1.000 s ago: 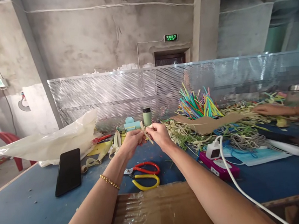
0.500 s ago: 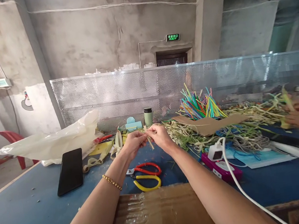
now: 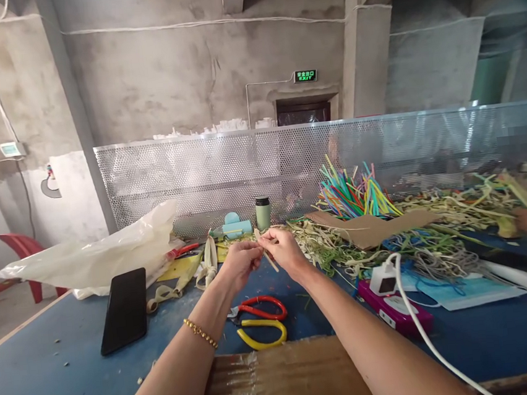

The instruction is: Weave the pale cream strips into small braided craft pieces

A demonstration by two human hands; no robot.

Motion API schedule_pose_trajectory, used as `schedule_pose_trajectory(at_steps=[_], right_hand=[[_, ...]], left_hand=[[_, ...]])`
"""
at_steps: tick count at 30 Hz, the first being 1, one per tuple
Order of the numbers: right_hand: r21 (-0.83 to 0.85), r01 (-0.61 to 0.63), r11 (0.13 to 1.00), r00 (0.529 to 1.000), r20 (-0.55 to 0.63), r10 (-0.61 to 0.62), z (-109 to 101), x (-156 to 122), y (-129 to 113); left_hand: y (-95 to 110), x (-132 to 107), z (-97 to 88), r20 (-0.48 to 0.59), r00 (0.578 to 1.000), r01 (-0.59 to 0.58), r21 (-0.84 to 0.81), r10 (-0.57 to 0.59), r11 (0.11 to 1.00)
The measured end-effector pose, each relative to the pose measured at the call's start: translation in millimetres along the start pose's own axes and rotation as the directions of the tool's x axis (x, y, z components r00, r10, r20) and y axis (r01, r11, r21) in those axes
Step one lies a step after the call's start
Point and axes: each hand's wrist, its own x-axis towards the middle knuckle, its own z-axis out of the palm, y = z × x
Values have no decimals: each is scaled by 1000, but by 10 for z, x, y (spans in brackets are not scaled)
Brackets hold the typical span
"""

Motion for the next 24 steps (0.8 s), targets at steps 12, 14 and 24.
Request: schedule_pose_trajectory(at_steps=[12,14,24], right_hand=[[-22,-46,999,989,-144,42,-94,53,-3],[-134,-8,991,986,-165,-14,-96,60,-5],[-164,159,974,986,73,-149,-77,53,-13]], left_hand=[[61,-16,-94,-43,999,-5,40,7,999],[52,7,-100,-94,995,-42,-28,39,999],[128,-26,-138,90,994,-48,-78,55,996]])
